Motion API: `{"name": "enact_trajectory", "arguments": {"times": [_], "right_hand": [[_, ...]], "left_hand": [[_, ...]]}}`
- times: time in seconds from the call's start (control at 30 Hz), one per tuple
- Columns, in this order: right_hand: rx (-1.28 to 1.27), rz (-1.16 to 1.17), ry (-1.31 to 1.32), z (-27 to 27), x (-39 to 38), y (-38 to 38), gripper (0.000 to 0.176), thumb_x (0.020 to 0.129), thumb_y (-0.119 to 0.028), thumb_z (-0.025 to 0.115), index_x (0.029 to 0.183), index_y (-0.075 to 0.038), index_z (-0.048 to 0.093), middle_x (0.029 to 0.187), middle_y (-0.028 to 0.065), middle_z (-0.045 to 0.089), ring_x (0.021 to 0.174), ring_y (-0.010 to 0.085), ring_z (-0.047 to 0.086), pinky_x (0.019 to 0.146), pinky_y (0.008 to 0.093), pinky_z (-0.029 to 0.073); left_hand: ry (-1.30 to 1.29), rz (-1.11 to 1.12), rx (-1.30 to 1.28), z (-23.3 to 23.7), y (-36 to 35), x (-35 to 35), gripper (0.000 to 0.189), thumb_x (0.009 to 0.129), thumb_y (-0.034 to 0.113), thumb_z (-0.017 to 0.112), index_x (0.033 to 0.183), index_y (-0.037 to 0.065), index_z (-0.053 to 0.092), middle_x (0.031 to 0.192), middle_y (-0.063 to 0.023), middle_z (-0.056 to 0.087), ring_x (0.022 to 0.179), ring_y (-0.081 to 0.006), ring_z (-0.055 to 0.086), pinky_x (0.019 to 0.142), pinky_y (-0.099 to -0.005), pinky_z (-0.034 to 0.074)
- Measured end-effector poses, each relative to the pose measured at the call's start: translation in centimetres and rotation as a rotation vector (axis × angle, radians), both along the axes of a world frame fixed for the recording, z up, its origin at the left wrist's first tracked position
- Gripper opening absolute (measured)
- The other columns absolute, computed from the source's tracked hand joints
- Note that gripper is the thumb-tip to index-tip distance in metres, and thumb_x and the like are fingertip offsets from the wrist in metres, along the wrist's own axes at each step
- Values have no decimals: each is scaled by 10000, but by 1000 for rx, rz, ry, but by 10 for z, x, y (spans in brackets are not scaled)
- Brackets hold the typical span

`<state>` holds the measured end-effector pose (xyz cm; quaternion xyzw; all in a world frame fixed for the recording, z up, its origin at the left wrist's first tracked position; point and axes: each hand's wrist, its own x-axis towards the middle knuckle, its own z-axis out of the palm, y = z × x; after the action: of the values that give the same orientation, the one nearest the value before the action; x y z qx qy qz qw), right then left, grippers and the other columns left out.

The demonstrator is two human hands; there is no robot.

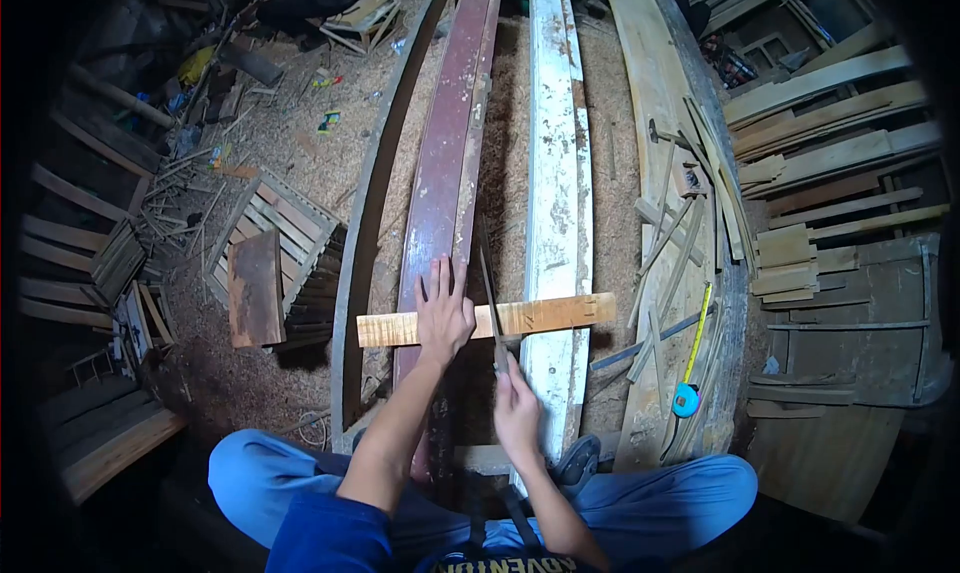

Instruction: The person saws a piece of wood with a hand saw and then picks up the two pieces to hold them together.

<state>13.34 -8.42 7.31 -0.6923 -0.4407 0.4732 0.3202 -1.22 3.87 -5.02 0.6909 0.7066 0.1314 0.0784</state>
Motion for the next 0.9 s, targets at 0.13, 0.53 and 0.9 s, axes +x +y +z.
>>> {"name": "enact_trajectory", "arguments": {"times": [0.13, 0.53, 0.9], "right_hand": [[26, 54, -93, 27, -1, -10, 428, 1092, -223, 530, 1491, -79, 582, 1372, 311, 630, 1298, 407, 627, 1014, 463, 523], [162, 53, -191, 8, 8, -44, 416, 1088, -161, 549, 1446, 47, 583, 1327, 273, 692, 1268, 282, 671, 1060, 368, 493], [188, 34, -211, -4, 2, -41, 411, 1077, -168, 546, 1454, -12, 595, 1278, 289, 693, 1201, 361, 700, 972, 393, 551]], "left_hand": [[4, 53, -63, 3, 2, 0, 762, 920, 261, 506, 1652, 142, 332, 1724, -191, 259, 1597, -330, 251, 1290, -612, 107], [-22, 67, -27, 10, 2, 0, 757, 917, 231, 514, 1647, 129, 341, 1720, -210, 251, 1597, -365, 231, 1289, -613, 98], [-52, 67, -50, -3, 1, 4, 789, 911, 235, 516, 1665, 139, 305, 1727, -188, 252, 1600, -345, 240, 1289, -620, 90]]}}
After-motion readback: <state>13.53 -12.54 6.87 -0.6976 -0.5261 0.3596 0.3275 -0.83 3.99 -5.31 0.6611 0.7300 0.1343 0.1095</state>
